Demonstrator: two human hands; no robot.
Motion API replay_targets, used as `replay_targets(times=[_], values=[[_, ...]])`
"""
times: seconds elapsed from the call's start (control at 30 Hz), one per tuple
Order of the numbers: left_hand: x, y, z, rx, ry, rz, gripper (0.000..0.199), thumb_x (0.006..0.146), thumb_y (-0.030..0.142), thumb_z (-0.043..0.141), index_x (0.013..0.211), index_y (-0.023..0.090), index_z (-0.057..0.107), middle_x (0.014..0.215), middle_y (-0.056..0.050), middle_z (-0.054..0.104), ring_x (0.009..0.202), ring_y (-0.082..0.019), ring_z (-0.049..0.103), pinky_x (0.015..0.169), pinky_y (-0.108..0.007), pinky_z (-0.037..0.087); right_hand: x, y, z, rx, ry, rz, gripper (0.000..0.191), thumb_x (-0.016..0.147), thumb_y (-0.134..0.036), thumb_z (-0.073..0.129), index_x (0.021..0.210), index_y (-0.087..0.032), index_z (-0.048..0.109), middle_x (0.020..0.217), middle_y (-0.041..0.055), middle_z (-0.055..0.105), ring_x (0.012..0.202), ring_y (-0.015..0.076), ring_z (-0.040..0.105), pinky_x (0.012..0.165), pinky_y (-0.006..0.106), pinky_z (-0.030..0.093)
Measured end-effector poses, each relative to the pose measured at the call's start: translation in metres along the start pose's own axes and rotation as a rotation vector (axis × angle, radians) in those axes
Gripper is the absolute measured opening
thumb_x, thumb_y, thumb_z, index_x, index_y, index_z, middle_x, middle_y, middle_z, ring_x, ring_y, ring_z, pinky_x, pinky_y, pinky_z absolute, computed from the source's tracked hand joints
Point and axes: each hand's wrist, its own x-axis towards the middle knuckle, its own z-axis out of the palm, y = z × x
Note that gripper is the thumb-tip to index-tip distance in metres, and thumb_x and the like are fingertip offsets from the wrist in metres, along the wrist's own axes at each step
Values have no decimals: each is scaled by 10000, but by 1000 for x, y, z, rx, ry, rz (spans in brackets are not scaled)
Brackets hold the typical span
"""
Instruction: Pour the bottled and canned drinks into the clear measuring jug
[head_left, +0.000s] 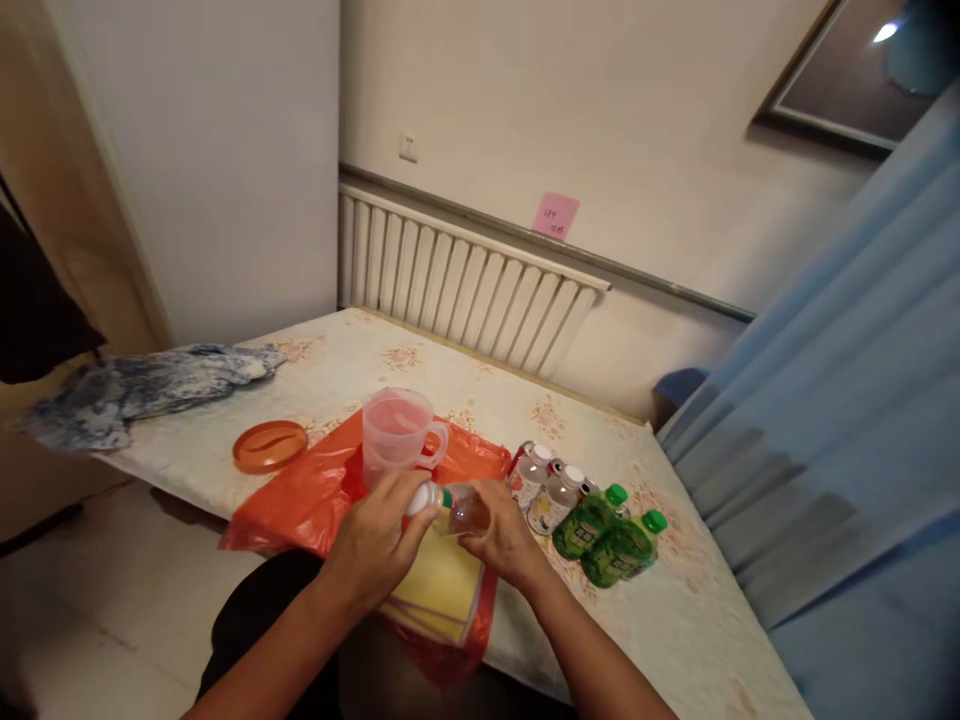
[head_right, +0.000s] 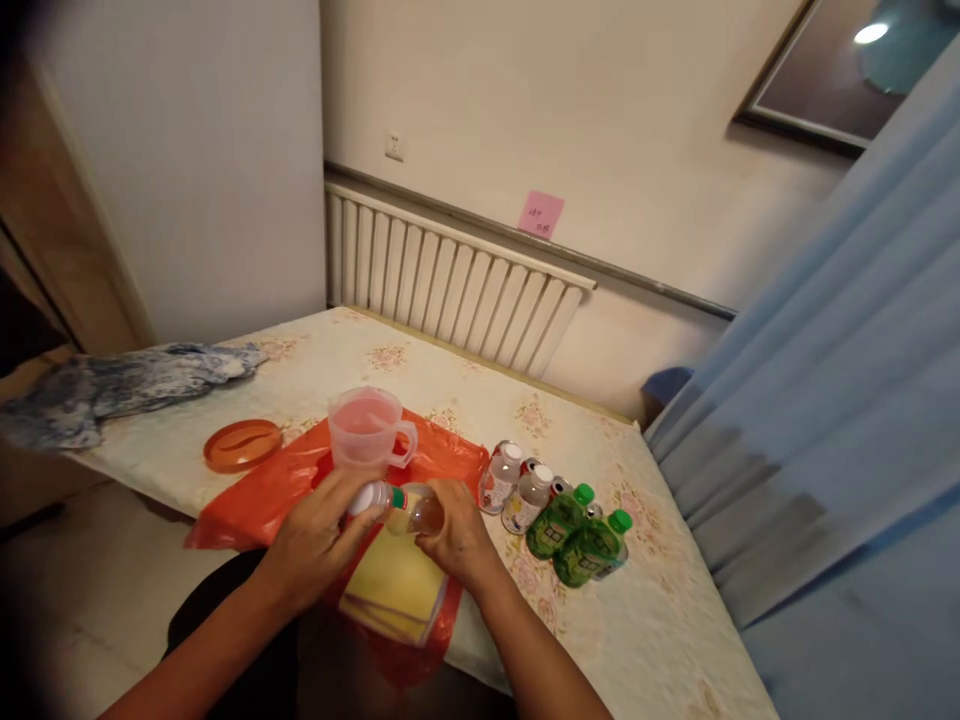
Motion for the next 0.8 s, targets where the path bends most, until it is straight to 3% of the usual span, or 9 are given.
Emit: replay_targets(times=[0.13,0.23,0.3,0.43,0.57,0.7,0.8], values=[[8,-8,-17,19,154,-78,225,927,351,516,1038,185,620,939,-62,667,853,-199,630,780,-301,481,20,-3,7,4,-28,-17,564,615,-96,731,1150,-213,595,1100,64,625,1017,250,576,906,398,474],[14,-18,-27,0,234,-242,215,896,389,532,882,192,616,761,-6,621,691,-164,576,666,-274,432,32,1,7,23,-21,21,606,603,-121,774,1176,-198,593,1132,77,628,1038,256,588,917,400,475],[15,-29,-29,-114,240,-356,241,869,423,554,908,192,615,725,15,592,647,-148,540,626,-262,406,40,6,3,12,0,40,619,598,-169,810,1179,-194,596,1137,79,635,1036,259,598,927,407,471],[1,-57,-15,-662,81,-577,416,831,496,608,1099,179,584,806,1,627,629,-135,554,594,-255,434,64,20,-14,-73,54,48,525,662,-287,811,1143,-202,620,1070,66,648,967,241,607,871,378,483],[-37,-94,10,-1121,-68,-887,492,718,447,790,1084,178,600,933,-48,690,704,-122,615,661,-237,487,92,33,-31,-297,44,29,530,689,-289,801,1173,-194,609,1058,81,625,963,241,581,861,360,467],[-83,-132,30,-1400,-162,-1058,444,700,383,843,1035,177,637,861,-42,704,659,-102,623,621,-199,475,115,41,-39,-525,8,9,558,737,-368,786,1237,-224,585,1078,84,611,995,243,556,872,336,426],[-105,-149,38,-1501,-177,-1092,384,723,333,839,1031,181,666,854,-23,693,639,-76,607,594,-169,448,128,39,-43,-673,-26,4,526,791,-388,735,1272,-258,569,1098,82,607,998,241,542,870,327,390]])
